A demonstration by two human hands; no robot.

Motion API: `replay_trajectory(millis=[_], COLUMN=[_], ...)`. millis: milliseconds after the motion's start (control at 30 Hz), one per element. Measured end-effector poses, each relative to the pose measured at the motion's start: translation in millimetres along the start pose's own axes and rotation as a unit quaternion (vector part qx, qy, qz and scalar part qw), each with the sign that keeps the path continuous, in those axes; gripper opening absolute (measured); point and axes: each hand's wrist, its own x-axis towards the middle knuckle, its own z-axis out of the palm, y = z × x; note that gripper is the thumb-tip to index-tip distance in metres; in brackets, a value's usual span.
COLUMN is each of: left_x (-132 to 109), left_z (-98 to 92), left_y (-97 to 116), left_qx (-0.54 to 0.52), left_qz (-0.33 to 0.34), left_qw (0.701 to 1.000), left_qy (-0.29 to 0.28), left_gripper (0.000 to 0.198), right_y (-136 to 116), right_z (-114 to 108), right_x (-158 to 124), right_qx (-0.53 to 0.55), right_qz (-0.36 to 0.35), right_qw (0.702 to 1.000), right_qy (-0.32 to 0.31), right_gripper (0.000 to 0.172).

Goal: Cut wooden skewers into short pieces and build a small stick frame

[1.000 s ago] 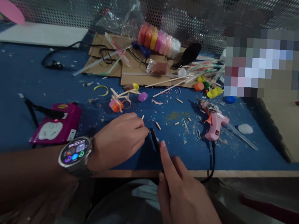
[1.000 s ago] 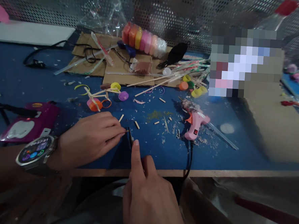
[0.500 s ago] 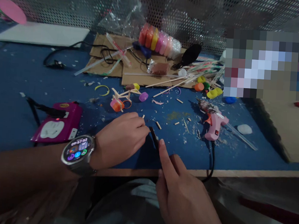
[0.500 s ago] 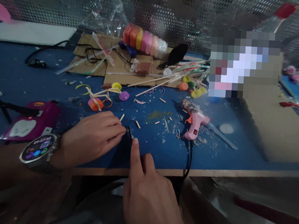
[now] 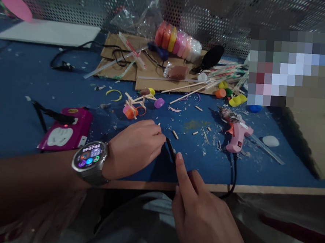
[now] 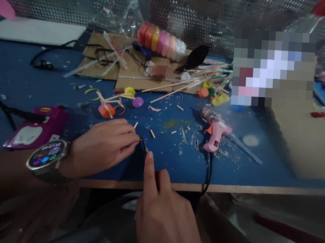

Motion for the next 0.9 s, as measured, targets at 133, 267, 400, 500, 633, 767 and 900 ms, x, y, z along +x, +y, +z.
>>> replay_trajectory(millis=[133, 267, 400, 500, 633, 767, 900], left_x=[0, 0, 1, 1, 1, 1, 1], left_z=[-0.5, -0.6, -0.4, -0.7, -0.9, -0.6, -0.9], left_y=[-1, -1, -1, -1, -1, -1, -1], left_qx=[-0.019, -0.036, -0.027, -0.022, -0.023, -0.021, -0.019], left_qz=[-0.010, -0.019, -0.012, -0.008, -0.004, 0.001, -0.001], left_qw=[1.000, 0.999, 1.000, 1.000, 1.000, 1.000, 1.000], left_qy=[-0.009, -0.006, 0.002, 0.005, 0.006, 0.010, 0.008], left_gripper=[0.022, 0.022, 0.026, 0.027, 0.027, 0.027, 0.027], right_y=[-5, -6, 4, 9, 5, 2, 4], right_z=[-2, -5, -9, -9, -5, -3, -3], right_x=[12, 21, 13, 8, 10, 12, 11], right_qx=[0.007, 0.016, 0.064, 0.080, 0.074, 0.065, 0.069], right_qz=[0.007, 0.019, 0.029, 0.021, 0.007, 0.010, 0.008], right_qw=[1.000, 1.000, 0.997, 0.997, 0.997, 0.998, 0.998], right_qy=[0.001, 0.013, 0.015, -0.004, -0.010, 0.004, 0.002], right_gripper=[0.075, 0.066, 0.072, 0.076, 0.073, 0.071, 0.074])
